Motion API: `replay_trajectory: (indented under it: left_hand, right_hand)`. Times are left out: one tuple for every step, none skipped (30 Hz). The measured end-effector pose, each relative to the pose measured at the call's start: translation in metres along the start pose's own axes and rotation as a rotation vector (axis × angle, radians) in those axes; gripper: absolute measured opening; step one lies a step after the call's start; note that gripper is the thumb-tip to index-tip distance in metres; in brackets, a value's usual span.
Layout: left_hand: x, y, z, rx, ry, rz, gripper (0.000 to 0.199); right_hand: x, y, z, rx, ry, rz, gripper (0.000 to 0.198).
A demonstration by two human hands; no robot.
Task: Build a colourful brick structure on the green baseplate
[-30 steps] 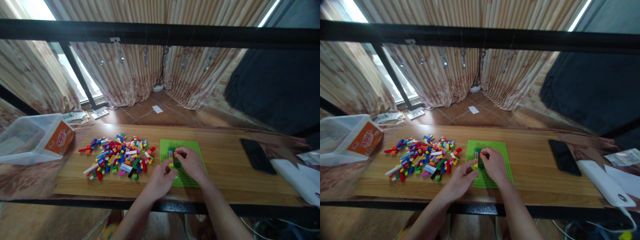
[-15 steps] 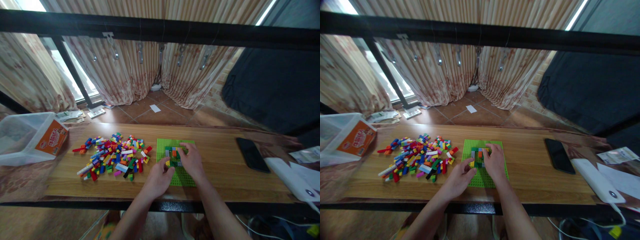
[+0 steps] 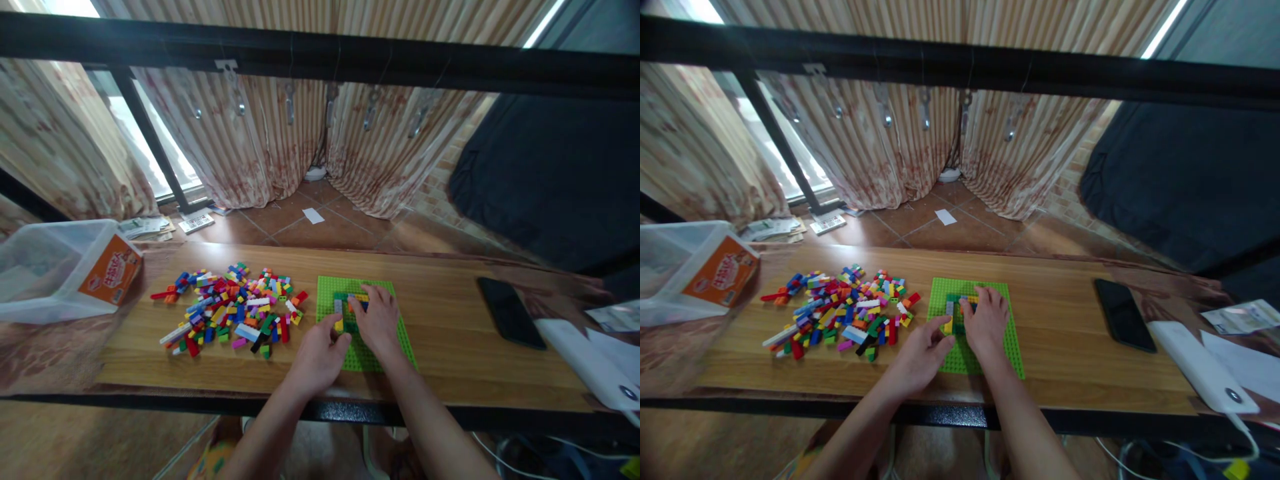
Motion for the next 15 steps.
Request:
replay_trajectory:
  left_hand:
    - [0.0,0.0,0.0,0.004,-0.004,-0.005,0.041]
    - [-0.001,0.0,0.0,0.004,-0.008,-0.007,0.042]
    - [-0.001,-0.001,0.001,-0.002,-0.014,-0.008,0.042]
    - [-0.002,0.0,0.002,-0.018,-0.022,-0.005,0.043]
    - [-0.002,0.0,0.003,-0.042,-0.036,-0.001,0.043]
    - [-0.002,-0.001,0.004,-0.072,-0.053,-0.001,0.042]
    - [-0.003,-0.001,0.005,-0.105,-0.071,-0.001,0.041]
    - [-0.003,-0.002,0.006,-0.137,-0.087,0.0,0.038]
    - [-0.003,-0.002,0.006,-0.167,-0.098,0.0,0.034]
    - [-0.002,-0.003,0.005,-0.191,-0.102,-0.001,0.031]
    - [-0.002,-0.005,0.004,-0.212,-0.1,-0.005,0.028]
    - [-0.001,-0.006,0.003,-0.232,-0.095,-0.014,0.025]
    - [0.0,-0.008,0.002,-0.254,-0.092,-0.026,0.024]
    - [0.001,-0.01,0.0,-0.279,-0.092,-0.038,0.023]
    - [0.002,-0.011,-0.001,-0.309,-0.097,-0.05,0.023]
  right_hand:
    - [0.0,0.0,0.0,-0.002,0.011,0.008,0.039]
    - [0.0,0.0,0.0,-0.002,0.019,0.014,0.04]
    - [-0.001,0.001,0.0,0.0,0.023,0.017,0.04]
    - [-0.001,0.001,0.0,0.001,0.025,0.019,0.04]
    - [-0.002,0.001,0.0,0.0,0.025,0.023,0.04]
    - [-0.002,0.002,0.0,-0.005,0.022,0.03,0.04]
    - [-0.003,0.003,0.0,-0.011,0.018,0.037,0.04]
    - [-0.004,0.004,0.001,-0.018,0.014,0.043,0.04]
    - [-0.005,0.004,0.001,-0.024,0.011,0.047,0.04]
    - [-0.006,0.005,0.001,-0.026,0.009,0.047,0.04]
    - [-0.006,0.006,0.001,-0.024,0.006,0.044,0.04]
    - [-0.006,0.006,0.0,-0.018,0.004,0.038,0.04]
    - [-0.006,0.007,-0.001,-0.009,0.003,0.029,0.039]
    - [-0.005,0.007,-0.002,0.005,0.003,0.017,0.04]
    - [-0.004,0.006,-0.004,0.028,0.001,0.001,0.04]
Point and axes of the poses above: each hand's wrist, its own x-axis towards the middle knuckle, its own y-axis out of the palm, z = x × y, the point moved 3 cm from there along x, towards the middle knuckle, and after that the axes turned 14 degrees about -y, right-handed, at the moved point
